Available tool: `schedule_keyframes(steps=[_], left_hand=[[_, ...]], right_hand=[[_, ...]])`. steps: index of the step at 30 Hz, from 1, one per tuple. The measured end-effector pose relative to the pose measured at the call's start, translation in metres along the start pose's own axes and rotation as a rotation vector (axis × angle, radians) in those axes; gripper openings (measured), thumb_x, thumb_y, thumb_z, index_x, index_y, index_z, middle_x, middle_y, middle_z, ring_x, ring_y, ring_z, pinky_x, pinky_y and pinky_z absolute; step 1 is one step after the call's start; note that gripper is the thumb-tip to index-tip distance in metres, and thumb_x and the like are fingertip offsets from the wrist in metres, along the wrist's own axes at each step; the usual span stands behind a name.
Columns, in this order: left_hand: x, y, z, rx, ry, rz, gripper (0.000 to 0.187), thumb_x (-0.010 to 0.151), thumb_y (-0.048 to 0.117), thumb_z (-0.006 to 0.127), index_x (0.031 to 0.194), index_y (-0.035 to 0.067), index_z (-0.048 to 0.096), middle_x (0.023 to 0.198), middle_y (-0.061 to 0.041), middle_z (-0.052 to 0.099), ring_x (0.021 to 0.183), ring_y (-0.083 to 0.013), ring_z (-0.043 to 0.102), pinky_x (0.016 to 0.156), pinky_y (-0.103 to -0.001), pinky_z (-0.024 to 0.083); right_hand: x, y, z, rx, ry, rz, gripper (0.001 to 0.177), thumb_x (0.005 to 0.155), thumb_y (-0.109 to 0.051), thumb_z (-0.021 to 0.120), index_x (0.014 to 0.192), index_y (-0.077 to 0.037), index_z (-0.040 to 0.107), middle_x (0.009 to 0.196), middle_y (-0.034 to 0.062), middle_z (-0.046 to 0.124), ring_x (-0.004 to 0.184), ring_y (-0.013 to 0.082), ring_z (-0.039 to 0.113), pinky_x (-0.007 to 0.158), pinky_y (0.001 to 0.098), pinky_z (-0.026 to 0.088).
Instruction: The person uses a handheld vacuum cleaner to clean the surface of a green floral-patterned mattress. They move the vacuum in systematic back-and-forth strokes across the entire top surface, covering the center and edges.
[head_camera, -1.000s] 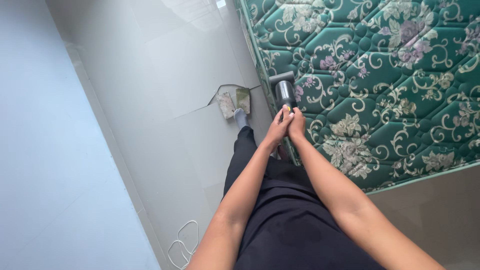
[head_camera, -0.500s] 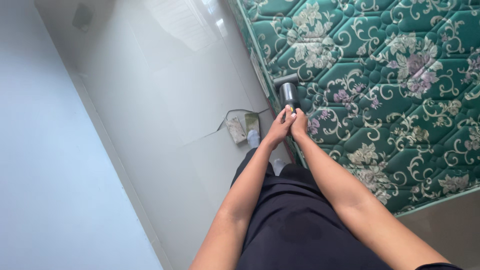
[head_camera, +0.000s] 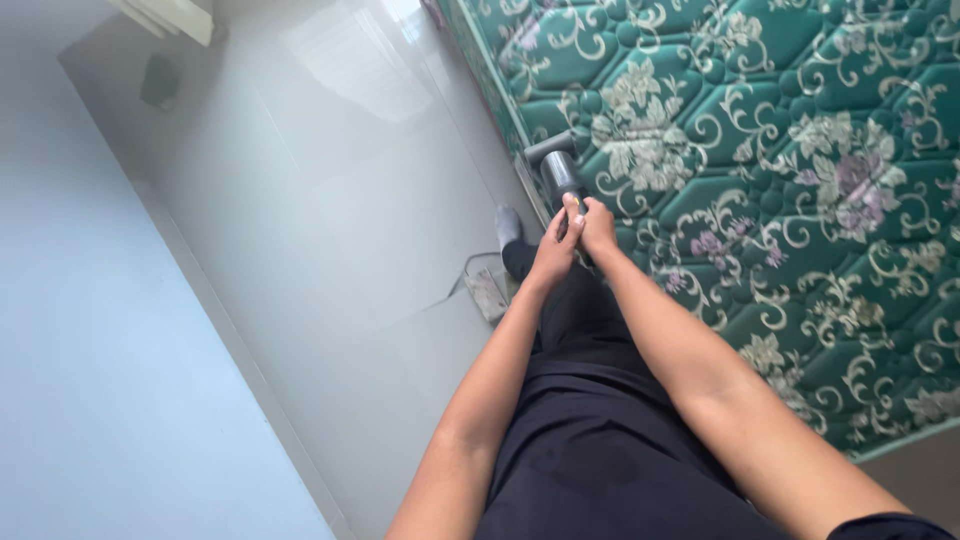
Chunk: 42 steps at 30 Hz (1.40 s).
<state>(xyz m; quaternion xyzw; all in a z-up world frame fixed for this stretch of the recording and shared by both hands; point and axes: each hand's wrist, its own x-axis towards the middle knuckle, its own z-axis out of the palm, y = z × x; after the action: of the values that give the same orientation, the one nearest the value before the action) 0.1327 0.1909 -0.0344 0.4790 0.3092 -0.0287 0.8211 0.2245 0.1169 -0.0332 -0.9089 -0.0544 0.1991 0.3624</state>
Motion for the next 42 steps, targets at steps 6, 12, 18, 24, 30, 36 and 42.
schedule_keyframes(steps=[6, 12, 18, 24, 30, 36, 42], left_hand=[[0.112, 0.065, -0.051, 0.102, 0.022, -0.044, 0.08, 0.095, 0.046, 0.066, 0.161, 0.012, 0.036, 0.136, -0.016, 0.06, 0.109, -0.0195, 0.062, 0.079, -0.032, 0.051], [0.193, 0.116, -0.087, 0.172, 0.112, -0.082, 0.082, 0.089, 0.041, 0.074, 0.158, 0.009, 0.041, 0.122, -0.018, 0.071, 0.099, -0.018, 0.064, 0.08, -0.028, 0.05], [0.219, 0.163, -0.092, 0.123, 0.086, -0.096, 0.079, 0.092, 0.043, 0.072, 0.157, 0.007, 0.044, 0.127, -0.014, 0.069, 0.112, -0.0176, 0.064, 0.092, -0.029, 0.049], [0.239, 0.222, -0.086, 0.187, 0.078, -0.146, 0.078, 0.092, 0.04, 0.071, 0.157, 0.008, 0.042, 0.128, -0.013, 0.07, 0.115, -0.0161, 0.064, 0.097, -0.028, 0.048], [0.289, 0.269, -0.102, 0.153, 0.056, -0.123, 0.079, 0.091, 0.039, 0.071, 0.158, 0.007, 0.042, 0.129, -0.015, 0.07, 0.111, -0.018, 0.065, 0.094, -0.03, 0.051], [0.365, 0.325, -0.142, 0.254, 0.024, -0.076, 0.082, 0.09, 0.036, 0.075, 0.156, 0.0, 0.042, 0.134, -0.014, 0.068, 0.119, -0.0162, 0.065, 0.1, -0.028, 0.048], [0.433, 0.404, -0.184, 0.277, -0.02, -0.147, 0.087, 0.087, 0.033, 0.077, 0.155, -0.004, 0.037, 0.132, -0.016, 0.069, 0.119, -0.0196, 0.064, 0.1, -0.03, 0.049]], right_hand=[[0.1, -0.075, 0.032, 0.053, -0.004, 0.086, 0.071, 0.093, -0.067, 0.059, 0.101, 0.003, 0.068, 0.093, 0.0296, 0.072, 0.094, 0.0454, 0.071, 0.081, 0.0494, 0.053], [0.162, -0.119, 0.07, 0.083, 0.08, 0.078, 0.066, 0.093, -0.064, 0.06, 0.105, 0.0, 0.069, 0.094, 0.0293, 0.071, 0.095, 0.0478, 0.068, 0.08, 0.0519, 0.052], [0.2, -0.172, 0.057, 0.089, -0.023, 0.185, 0.066, 0.095, -0.065, 0.058, 0.093, 0.0, 0.067, 0.087, 0.0273, 0.071, 0.087, 0.0476, 0.07, 0.077, 0.0525, 0.052], [0.238, -0.203, 0.046, 0.028, -0.016, 0.09, 0.067, 0.095, -0.066, 0.058, 0.093, 0.0, 0.068, 0.087, 0.0287, 0.071, 0.09, 0.0486, 0.069, 0.078, 0.0528, 0.052], [0.296, -0.23, 0.065, 0.058, 0.075, 0.022, 0.067, 0.091, -0.066, 0.062, 0.101, 0.0, 0.068, 0.091, 0.0312, 0.069, 0.093, 0.0504, 0.067, 0.078, 0.0538, 0.052], [0.365, -0.286, 0.084, 0.039, -0.019, 0.109, 0.064, 0.094, -0.065, 0.058, 0.095, -0.002, 0.069, 0.09, 0.0303, 0.07, 0.093, 0.0513, 0.067, 0.08, 0.0552, 0.052], [0.429, -0.37, 0.104, 0.066, -0.011, 0.192, 0.063, 0.095, -0.064, 0.059, 0.09, -0.002, 0.067, 0.086, 0.0298, 0.069, 0.089, 0.051, 0.067, 0.076, 0.0542, 0.052]])
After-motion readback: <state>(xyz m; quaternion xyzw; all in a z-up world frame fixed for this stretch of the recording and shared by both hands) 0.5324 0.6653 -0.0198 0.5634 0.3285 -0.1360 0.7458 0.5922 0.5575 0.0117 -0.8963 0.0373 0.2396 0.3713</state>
